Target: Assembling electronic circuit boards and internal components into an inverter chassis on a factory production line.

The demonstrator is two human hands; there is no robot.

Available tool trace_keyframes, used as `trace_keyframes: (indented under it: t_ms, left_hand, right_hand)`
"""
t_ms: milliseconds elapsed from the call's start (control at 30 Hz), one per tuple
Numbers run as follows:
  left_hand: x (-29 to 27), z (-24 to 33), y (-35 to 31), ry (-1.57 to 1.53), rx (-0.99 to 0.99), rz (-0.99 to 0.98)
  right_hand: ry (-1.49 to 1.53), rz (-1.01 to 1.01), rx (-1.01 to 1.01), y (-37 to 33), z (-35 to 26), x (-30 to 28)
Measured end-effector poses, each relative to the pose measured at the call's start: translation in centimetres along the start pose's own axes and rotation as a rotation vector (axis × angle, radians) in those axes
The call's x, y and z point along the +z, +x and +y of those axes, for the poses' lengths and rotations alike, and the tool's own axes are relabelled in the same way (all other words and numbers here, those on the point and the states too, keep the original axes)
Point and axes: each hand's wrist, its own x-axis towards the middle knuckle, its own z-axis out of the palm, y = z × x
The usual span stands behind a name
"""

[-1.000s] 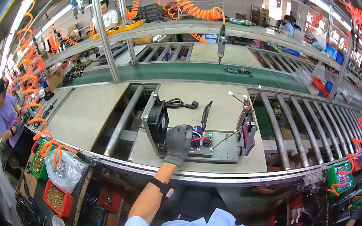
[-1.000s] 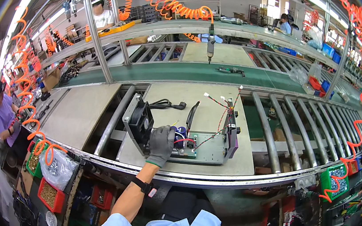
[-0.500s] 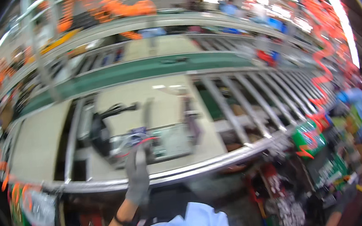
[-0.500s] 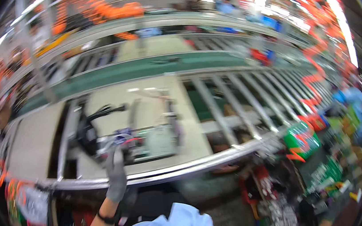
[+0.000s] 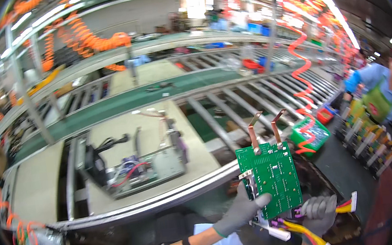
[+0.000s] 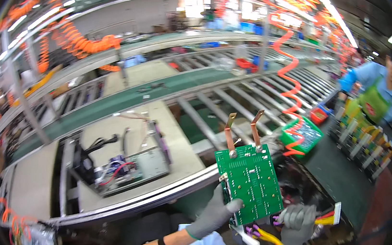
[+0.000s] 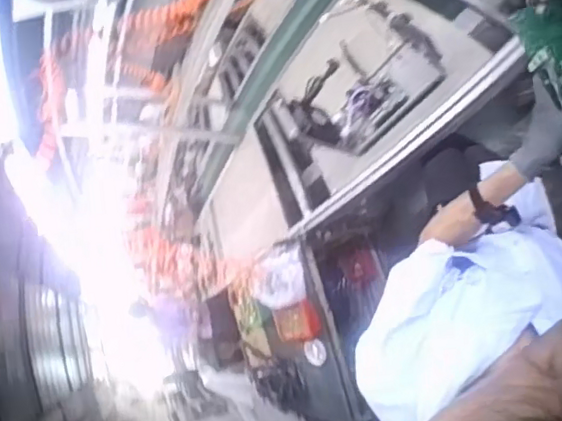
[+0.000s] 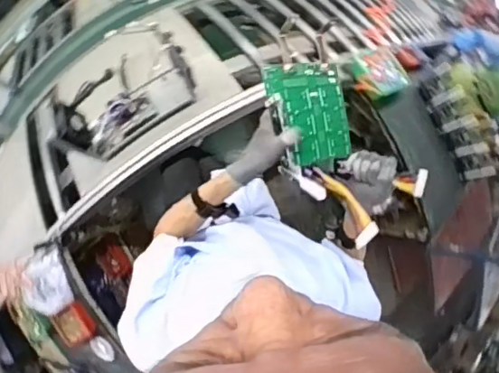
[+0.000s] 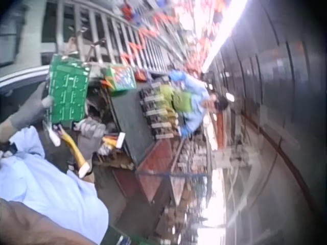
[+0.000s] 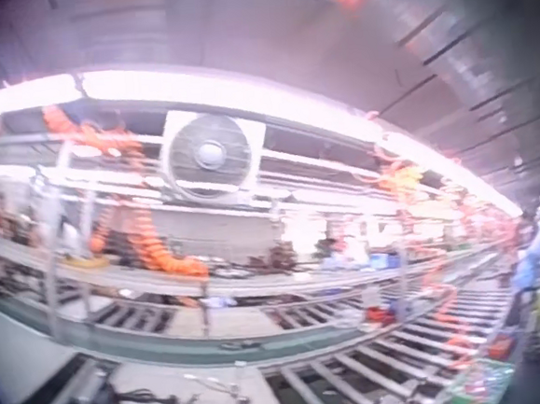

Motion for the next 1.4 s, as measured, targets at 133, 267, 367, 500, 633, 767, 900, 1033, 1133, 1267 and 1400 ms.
trace_keyframes:
  t_ms: [133, 267, 367, 500, 633, 767, 900, 1033, 1133, 1267, 1400]
  left_hand:
    - [-3.1, 2.7, -2.9, 0.112, 0.059, 0.224]
    - [-4.3, 6.0, -3.7, 0.098, 0.324, 0.362]
    - [-5.5, 9.1, -4.9, 0.720, 0.691, 0.586]
    - [-6.4, 12.2, -6.7, 1.137, 1.104, 0.645]
    - [-7.1, 13.5, -7.4, 1.694, 1.275, 0.730]
    - [-8.3, 13.8, -8.1, 1.928, 1.268, 0.638]
    - [-9.3, 14.1, -9.5, 2.025, 1.107, 0.455]
    - [-10.1, 15.3, -11.1, 1.972, 0.792, 0.339]
    - [-13.4, 16.7, -13.9, 1.533, 0.952, 0.520]
    - [-20.1, 14.7, -15.1, 0.664, 0.975, 0.820]
    - [-21.8, 8.2, -15.0, -0.061, 0.614, 0.747]
  right_hand:
    - [0.041, -0.166, -0.097, -0.1, 3.6, 4.8]
    - [-0.006, -0.237, -0.177, 0.7, 5.3, 6.4]
    - [-0.961, -0.642, -0.317, 2.6, 5.3, 3.5]
    - [-1.415, -0.837, 0.087, 3.6, 6.0, 0.4]
    - [0.171, -0.371, 0.759, 1.8, 6.2, 3.5]
    - [-0.604, -0.551, 0.420, 1.0, 7.5, 9.8]
    - [0.175, -0.041, 0.727, 0.8, 8.8, 14.1]
    - [0.557, -0.002, 0.934, 2.3, 8.6, 15.1]
    - [0.588, 0.040, 0.991, 3.3, 8.7, 15.9]
    - [0.715, 0.111, 1.052, 4.2, 8.0, 16.6]
    - [0.885, 0.084, 1.067, 4.8, 7.9, 17.8]
